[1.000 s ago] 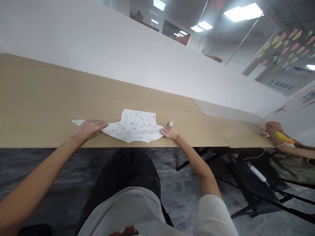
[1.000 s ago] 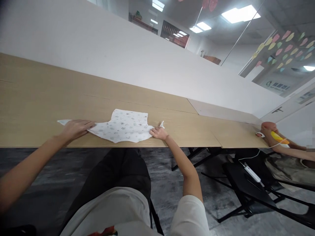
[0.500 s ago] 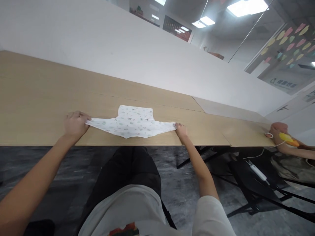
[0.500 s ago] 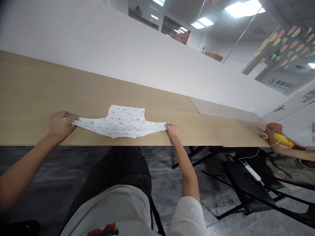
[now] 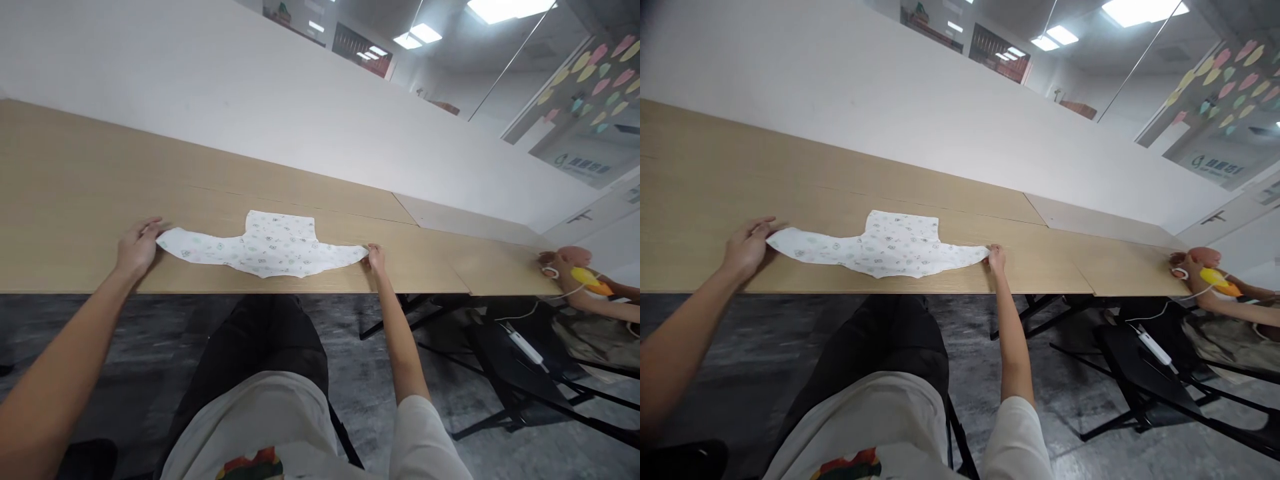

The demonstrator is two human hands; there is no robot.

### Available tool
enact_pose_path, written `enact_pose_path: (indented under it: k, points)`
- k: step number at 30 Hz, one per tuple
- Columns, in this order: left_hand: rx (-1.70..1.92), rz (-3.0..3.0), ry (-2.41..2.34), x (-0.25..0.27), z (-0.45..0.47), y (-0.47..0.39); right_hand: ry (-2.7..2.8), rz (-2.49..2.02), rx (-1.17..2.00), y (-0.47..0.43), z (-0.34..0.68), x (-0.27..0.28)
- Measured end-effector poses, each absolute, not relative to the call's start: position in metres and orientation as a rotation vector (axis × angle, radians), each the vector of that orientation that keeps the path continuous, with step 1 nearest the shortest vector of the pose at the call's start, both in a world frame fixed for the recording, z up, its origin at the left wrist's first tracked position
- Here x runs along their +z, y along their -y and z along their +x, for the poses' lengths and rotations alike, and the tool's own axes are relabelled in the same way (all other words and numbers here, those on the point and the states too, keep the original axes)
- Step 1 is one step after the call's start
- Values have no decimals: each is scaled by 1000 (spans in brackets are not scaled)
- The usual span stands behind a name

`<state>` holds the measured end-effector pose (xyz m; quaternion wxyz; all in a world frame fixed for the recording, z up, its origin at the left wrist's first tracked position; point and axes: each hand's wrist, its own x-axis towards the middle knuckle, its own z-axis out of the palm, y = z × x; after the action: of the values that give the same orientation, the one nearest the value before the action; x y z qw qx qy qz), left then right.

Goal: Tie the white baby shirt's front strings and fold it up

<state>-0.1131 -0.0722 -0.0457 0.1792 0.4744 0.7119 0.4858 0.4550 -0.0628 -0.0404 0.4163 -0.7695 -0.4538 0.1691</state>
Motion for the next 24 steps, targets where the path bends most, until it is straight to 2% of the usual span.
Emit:
enact_pose_path:
  k: [3, 7, 12, 18, 24]
  points:
    - [1283, 1418, -1914, -47, -114, 72, 925, -1759, 601, 55, 449, -40]
    - [1069, 1603, -1970, -49, -116, 73, 982, -1595, 420, 51, 420, -32]
    - [1037, 1597, -2023, -47, -116, 74, 1335, -1374, 316, 54, 338, -14]
    - [974, 1606, -2036, -50, -121, 70, 1817, -1480, 315, 67, 239, -6]
    - [995, 1599, -2025, -53, -123, 69, 2104, -1657, 272, 80, 201, -21]
